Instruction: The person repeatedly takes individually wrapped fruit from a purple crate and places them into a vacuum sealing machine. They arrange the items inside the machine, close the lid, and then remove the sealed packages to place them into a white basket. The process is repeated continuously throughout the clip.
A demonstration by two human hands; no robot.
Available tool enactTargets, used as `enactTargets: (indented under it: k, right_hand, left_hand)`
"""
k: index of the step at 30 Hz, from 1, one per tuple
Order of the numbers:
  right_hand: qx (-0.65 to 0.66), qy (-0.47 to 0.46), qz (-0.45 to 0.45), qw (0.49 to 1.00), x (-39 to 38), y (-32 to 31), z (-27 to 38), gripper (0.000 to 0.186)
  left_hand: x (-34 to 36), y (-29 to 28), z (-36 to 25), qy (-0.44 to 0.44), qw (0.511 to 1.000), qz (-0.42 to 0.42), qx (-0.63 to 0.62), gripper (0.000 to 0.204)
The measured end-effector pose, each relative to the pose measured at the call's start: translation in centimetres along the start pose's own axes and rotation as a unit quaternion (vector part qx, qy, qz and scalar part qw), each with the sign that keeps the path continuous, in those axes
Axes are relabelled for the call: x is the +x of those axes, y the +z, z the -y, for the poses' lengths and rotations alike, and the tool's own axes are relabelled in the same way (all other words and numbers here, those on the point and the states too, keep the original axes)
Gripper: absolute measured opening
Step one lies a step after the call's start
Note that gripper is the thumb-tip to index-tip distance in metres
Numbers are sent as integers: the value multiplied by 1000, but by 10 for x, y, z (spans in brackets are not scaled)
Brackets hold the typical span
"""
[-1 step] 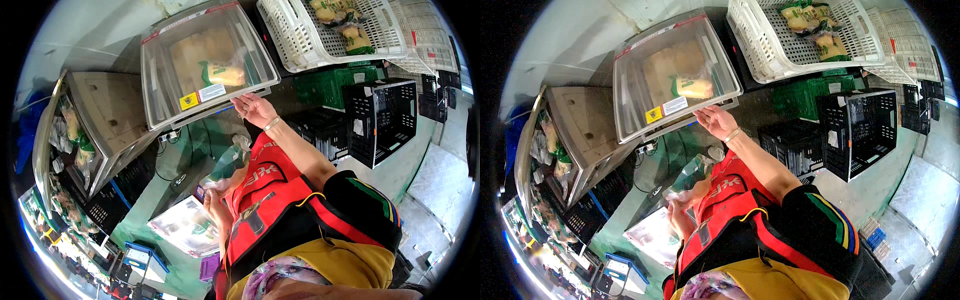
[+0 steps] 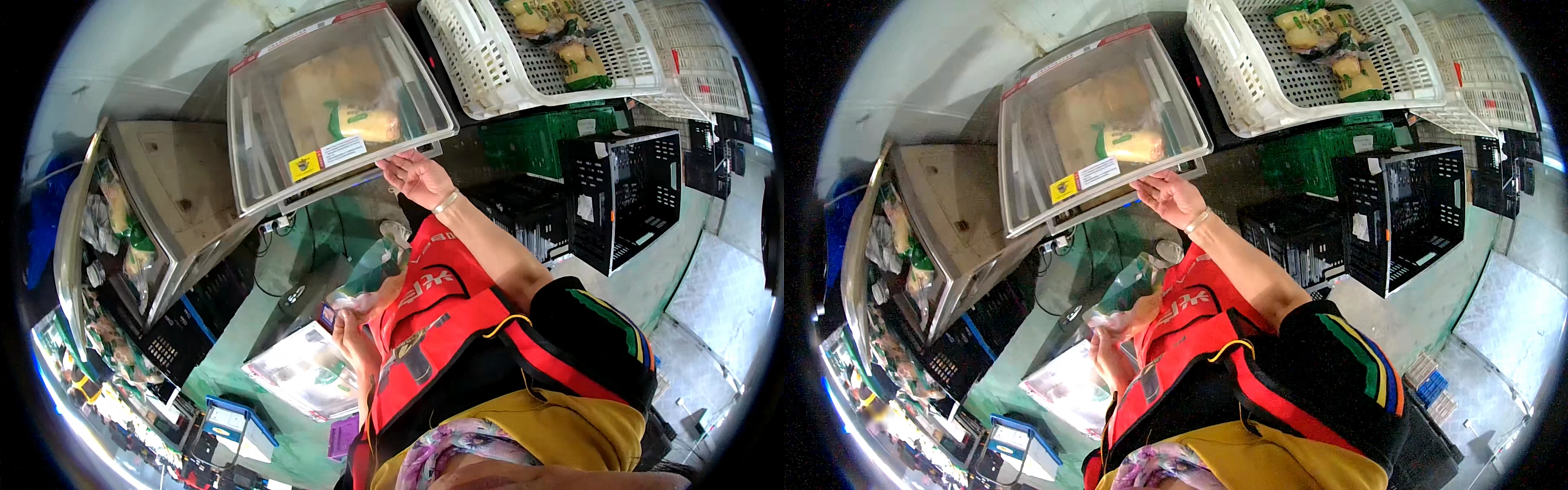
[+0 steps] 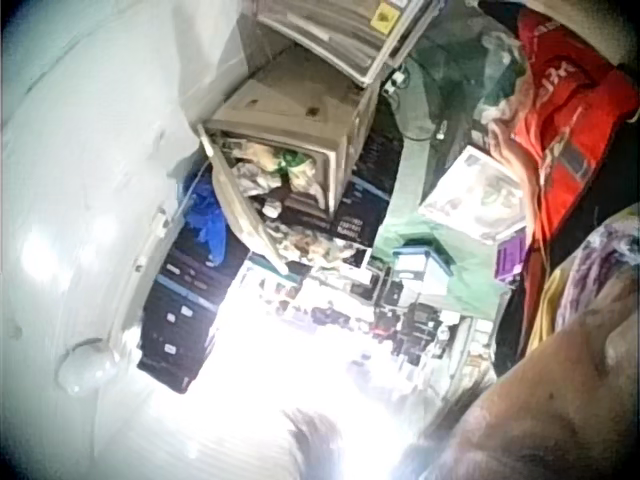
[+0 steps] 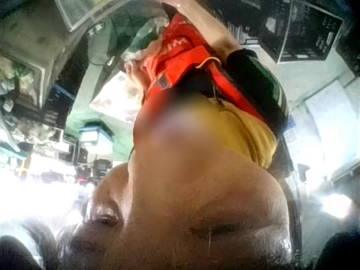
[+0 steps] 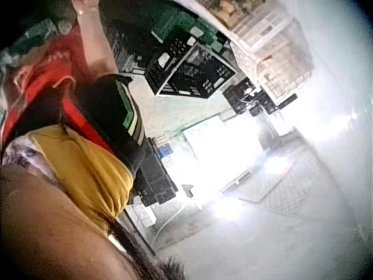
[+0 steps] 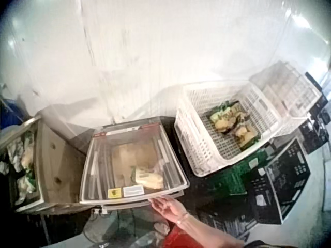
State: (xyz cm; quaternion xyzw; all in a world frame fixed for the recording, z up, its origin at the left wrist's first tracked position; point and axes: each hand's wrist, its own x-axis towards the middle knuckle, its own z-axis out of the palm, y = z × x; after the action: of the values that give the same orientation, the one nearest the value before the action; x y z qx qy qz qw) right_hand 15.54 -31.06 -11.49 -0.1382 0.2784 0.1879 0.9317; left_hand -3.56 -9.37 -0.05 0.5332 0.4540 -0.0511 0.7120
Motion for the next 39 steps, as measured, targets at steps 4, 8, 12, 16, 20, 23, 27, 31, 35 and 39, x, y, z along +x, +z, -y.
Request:
enactTargets:
  k: [4, 8, 12, 16, 20, 23, 27, 31, 35, 39]
  right_hand:
    - [-77, 10, 124, 989, 12, -2, 31, 35]
    - [-726, -231, -34, 647, 72, -31, 59, 39]
    - [-813, -289, -211, 460, 125, -73, 67, 63]
    - [-796, -266, -156, 522, 149, -109, 70, 73]
    - [-817, -272, -149, 487, 138, -103, 83, 74]
    - [-773, -222, -120, 583, 141, -120, 100, 65]
    - [-915, -341, -33, 213, 159, -43, 103, 65]
    - [-954, 40, 135, 265, 217, -3, 82, 95]
    - [-968, 102, 149, 176, 219, 24, 61, 114]
    - [-976, 84, 120, 162, 220, 11, 40, 114]
  left_hand:
    - [9, 16, -13, 16, 1000, 11, 24, 26]
    - [19, 34, -21, -14, 1000, -6, 26, 23]
    - [32, 51, -26, -27, 998, 21, 54, 21]
    - [42, 73, -33, -26, 997, 47, 59, 22]
    - [47, 93, -44, -40, 995, 55, 68, 23]
    - [53, 104, -50, -49, 995, 46, 77, 24]
    - [62, 106, -54, -60, 996, 50, 34, 23]
    - [60, 118, -80, -68, 997, 29, 24, 22]
    - [72, 91, -80, -24, 999, 41, 14, 22]
    - [90, 69, -99, -6, 996, 87, 12, 22]
